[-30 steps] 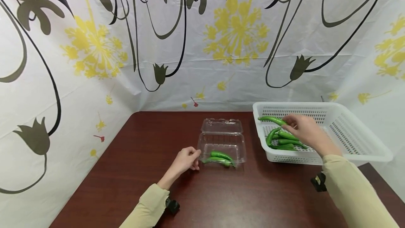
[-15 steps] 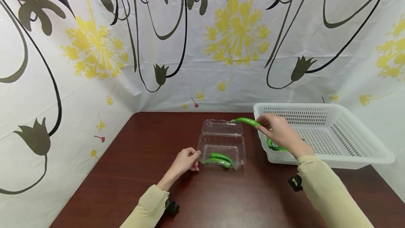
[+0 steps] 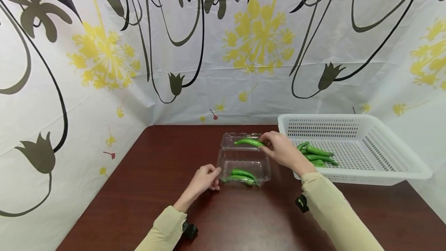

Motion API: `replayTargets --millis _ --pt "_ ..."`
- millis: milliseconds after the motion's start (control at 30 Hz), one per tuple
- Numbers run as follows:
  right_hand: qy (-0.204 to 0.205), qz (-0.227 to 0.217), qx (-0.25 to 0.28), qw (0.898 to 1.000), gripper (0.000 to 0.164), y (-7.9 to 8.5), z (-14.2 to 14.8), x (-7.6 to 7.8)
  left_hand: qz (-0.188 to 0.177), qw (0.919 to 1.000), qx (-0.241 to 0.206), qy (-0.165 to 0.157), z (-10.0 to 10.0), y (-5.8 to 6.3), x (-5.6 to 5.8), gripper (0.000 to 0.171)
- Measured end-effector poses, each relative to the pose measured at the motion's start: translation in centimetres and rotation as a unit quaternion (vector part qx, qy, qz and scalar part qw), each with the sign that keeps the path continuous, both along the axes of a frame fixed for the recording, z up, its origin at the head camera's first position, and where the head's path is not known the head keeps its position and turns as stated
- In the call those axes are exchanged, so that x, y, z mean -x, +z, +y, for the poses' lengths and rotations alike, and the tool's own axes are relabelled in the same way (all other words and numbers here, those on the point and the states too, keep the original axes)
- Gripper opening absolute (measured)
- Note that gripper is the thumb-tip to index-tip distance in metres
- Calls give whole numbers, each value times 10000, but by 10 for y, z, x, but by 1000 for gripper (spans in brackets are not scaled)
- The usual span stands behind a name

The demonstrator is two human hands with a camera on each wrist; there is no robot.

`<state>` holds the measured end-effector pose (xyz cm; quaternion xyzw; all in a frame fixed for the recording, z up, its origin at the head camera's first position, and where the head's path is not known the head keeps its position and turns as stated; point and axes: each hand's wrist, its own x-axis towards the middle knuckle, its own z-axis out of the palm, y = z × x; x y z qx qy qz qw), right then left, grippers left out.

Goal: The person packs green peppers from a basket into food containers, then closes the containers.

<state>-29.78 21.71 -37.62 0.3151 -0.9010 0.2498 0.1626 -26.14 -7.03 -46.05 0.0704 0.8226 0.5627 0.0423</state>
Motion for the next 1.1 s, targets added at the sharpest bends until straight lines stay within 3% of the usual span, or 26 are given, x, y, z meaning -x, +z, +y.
replayTargets --millis 267,700,1100 --pt "132 -478 -101 9987 11 -19 -18 6 -98 9999 -81 44 0 -1 -1 25" --pt "404 -896 -447 9942 5 -44 -34 12 -36 9999 -88 79 -1 0 0 26" --pt "451 -909 -743 9921 4 -57 -38 12 -94 9999 -76 38 -1 -2 -2 27"
